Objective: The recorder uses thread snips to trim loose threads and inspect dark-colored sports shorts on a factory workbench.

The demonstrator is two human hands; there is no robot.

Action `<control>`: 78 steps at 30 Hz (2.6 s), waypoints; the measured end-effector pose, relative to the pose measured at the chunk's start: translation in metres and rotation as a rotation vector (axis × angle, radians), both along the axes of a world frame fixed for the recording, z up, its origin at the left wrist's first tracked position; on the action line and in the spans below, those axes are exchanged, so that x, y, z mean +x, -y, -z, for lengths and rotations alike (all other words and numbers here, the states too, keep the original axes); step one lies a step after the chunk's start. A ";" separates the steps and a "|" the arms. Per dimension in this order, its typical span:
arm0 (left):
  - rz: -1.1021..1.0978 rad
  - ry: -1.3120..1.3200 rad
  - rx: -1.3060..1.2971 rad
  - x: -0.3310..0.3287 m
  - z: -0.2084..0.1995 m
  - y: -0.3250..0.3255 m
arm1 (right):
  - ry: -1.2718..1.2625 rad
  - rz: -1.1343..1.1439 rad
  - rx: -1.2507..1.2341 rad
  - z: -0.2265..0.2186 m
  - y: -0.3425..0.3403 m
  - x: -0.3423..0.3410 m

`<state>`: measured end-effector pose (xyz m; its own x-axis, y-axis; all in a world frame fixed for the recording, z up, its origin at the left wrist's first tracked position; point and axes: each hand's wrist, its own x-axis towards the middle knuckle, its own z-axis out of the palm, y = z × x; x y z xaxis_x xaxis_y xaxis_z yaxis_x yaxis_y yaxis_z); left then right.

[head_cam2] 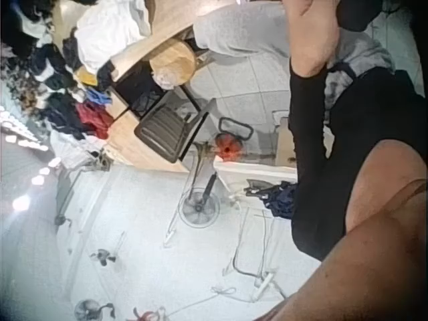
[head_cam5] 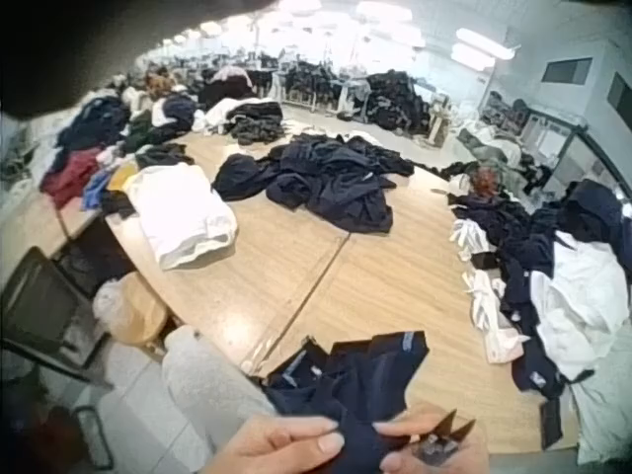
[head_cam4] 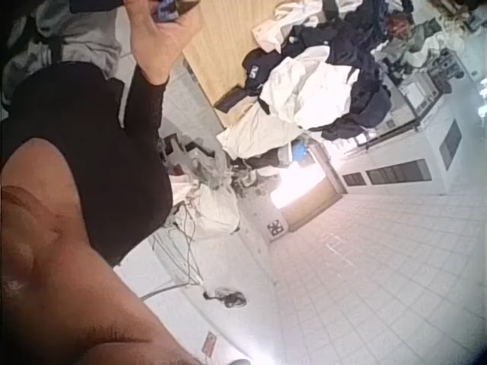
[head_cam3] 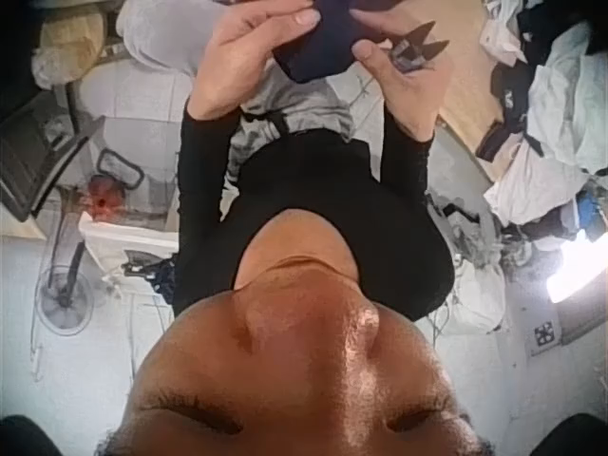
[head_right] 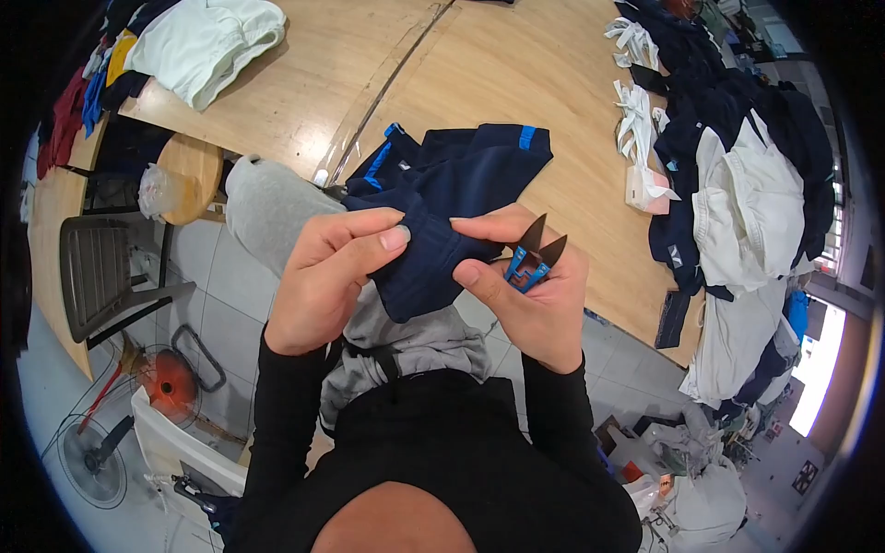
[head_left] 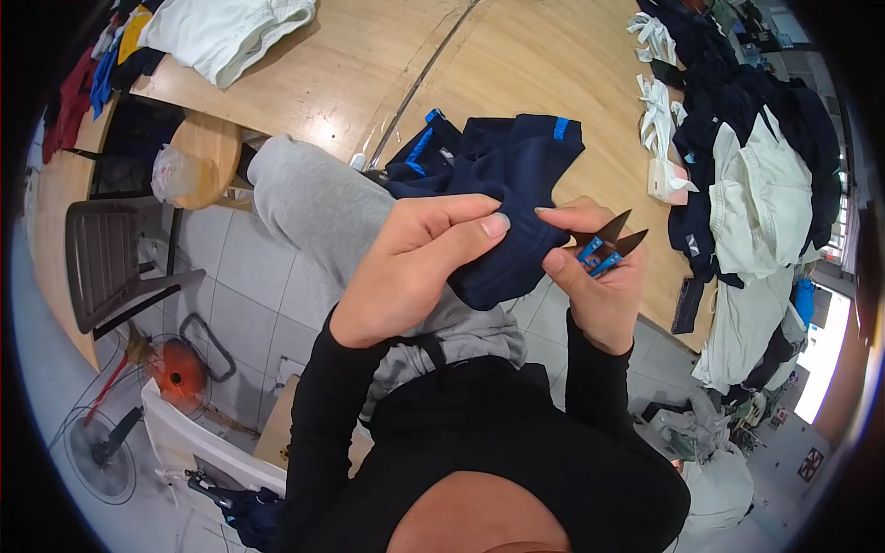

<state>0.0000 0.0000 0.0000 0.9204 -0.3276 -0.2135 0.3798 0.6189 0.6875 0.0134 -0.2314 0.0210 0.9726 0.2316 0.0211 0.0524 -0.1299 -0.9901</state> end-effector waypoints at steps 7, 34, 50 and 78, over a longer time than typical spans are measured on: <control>0.076 0.102 0.244 0.001 -0.016 -0.008 | 0.042 0.033 0.121 0.004 -0.008 -0.003; 0.065 0.061 0.207 0.002 -0.015 -0.009 | 0.106 0.033 0.089 0.008 -0.005 -0.002; -0.007 0.185 0.468 0.000 -0.009 0.008 | 0.705 0.017 -0.426 -0.005 -0.022 -0.003; -0.186 0.186 0.364 -0.008 0.000 0.021 | 0.522 0.142 -0.524 -0.003 -0.012 -0.008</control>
<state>-0.0081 -0.0213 0.0005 0.9902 -0.0870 -0.1095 0.1342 0.3705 0.9191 0.0050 -0.2198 0.0241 0.8876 0.2115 0.4092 0.4459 -0.6177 -0.6478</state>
